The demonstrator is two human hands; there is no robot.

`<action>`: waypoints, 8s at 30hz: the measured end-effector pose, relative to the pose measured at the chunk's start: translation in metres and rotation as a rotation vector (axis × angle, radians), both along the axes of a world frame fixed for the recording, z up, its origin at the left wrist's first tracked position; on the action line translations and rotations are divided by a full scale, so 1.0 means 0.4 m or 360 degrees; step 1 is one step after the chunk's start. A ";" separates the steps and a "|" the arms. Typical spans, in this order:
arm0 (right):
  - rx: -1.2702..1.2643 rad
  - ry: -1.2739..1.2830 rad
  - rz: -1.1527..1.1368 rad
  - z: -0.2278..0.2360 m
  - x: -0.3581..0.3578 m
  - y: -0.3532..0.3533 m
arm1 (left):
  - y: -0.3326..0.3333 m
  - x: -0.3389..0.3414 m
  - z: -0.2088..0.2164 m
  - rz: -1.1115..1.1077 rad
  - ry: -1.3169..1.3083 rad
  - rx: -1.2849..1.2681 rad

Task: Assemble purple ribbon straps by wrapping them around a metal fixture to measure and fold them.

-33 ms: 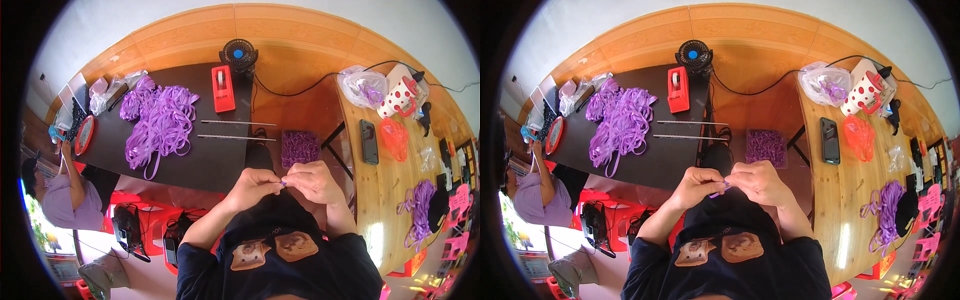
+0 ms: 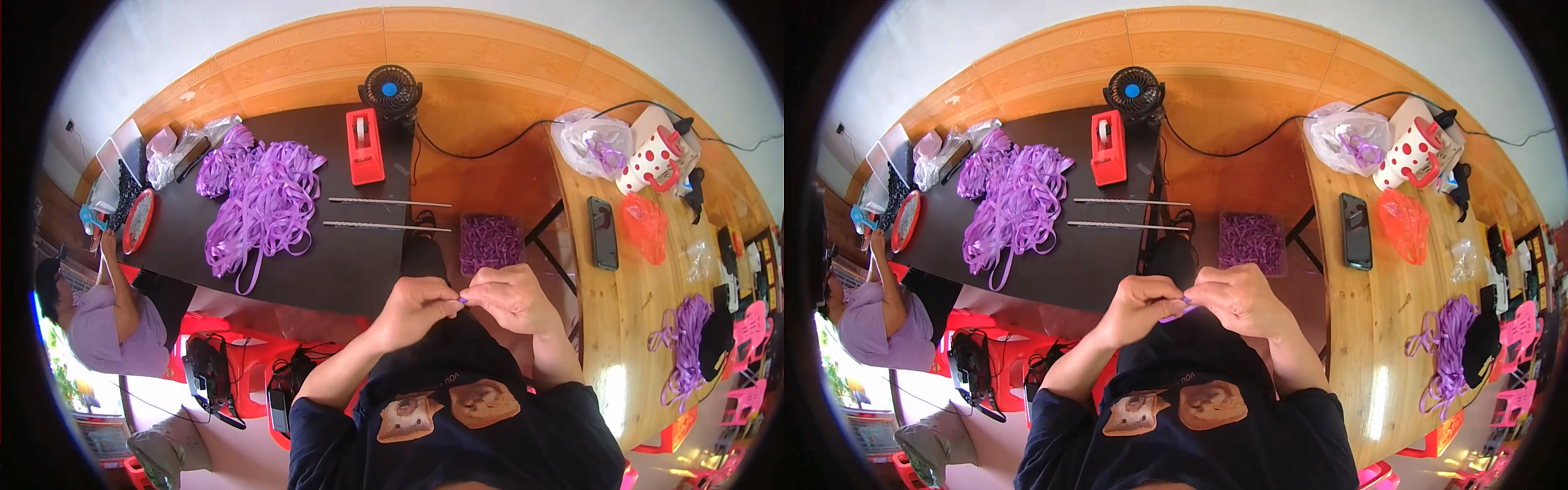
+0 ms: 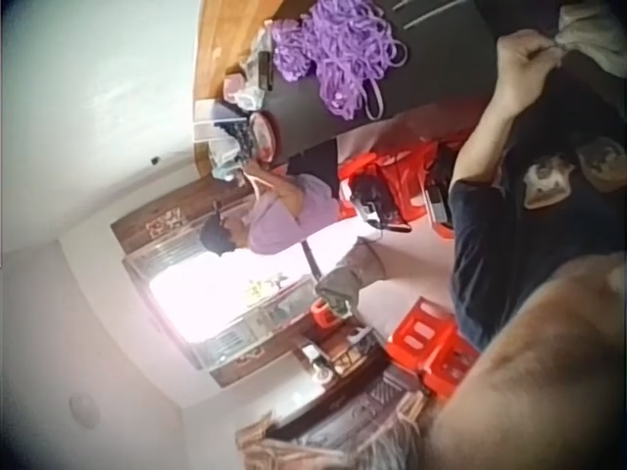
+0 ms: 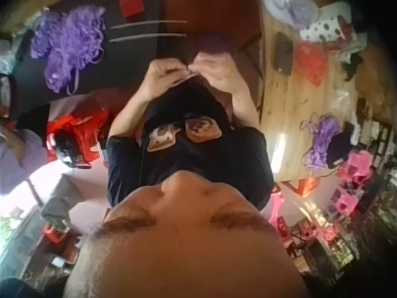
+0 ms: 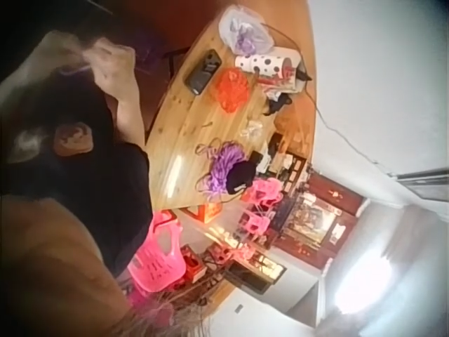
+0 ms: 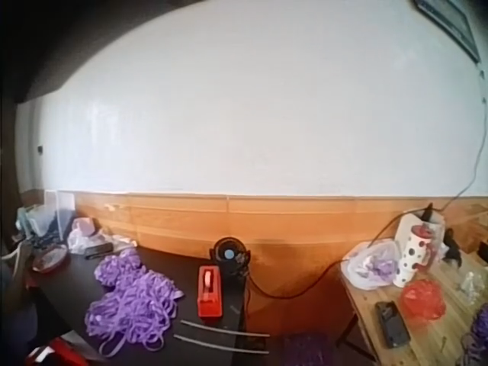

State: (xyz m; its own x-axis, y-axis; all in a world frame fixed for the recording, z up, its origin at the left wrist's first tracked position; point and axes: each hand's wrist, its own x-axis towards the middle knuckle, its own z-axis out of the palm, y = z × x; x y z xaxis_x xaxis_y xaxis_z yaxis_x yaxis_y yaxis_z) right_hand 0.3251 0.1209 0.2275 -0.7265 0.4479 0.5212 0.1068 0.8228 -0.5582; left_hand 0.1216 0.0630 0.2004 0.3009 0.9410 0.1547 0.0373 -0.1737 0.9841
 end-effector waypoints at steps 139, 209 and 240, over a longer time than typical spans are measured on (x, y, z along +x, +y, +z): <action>-0.2261 0.0200 -0.0364 -0.453 -0.149 -0.214 | -0.225 -0.037 -0.281 0.0452 -0.1204 -0.0871; -0.2348 0.0608 -0.0710 -0.465 -0.175 -0.212 | -0.287 -0.075 -0.335 0.0592 -0.0947 -0.0725; -0.2112 0.0525 -0.0600 -0.482 -0.152 -0.206 | -0.247 -0.057 -0.311 0.0309 -0.0834 -0.0721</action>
State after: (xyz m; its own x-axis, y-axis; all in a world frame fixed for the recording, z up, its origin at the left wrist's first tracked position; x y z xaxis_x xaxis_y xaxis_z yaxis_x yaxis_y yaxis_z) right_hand 0.2641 0.0384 0.0347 -0.3848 0.8680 -0.3138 -0.0864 -0.3723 -0.9241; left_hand 0.0988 -0.0357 0.0762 0.1148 0.9759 -0.1854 -0.4708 0.2178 0.8549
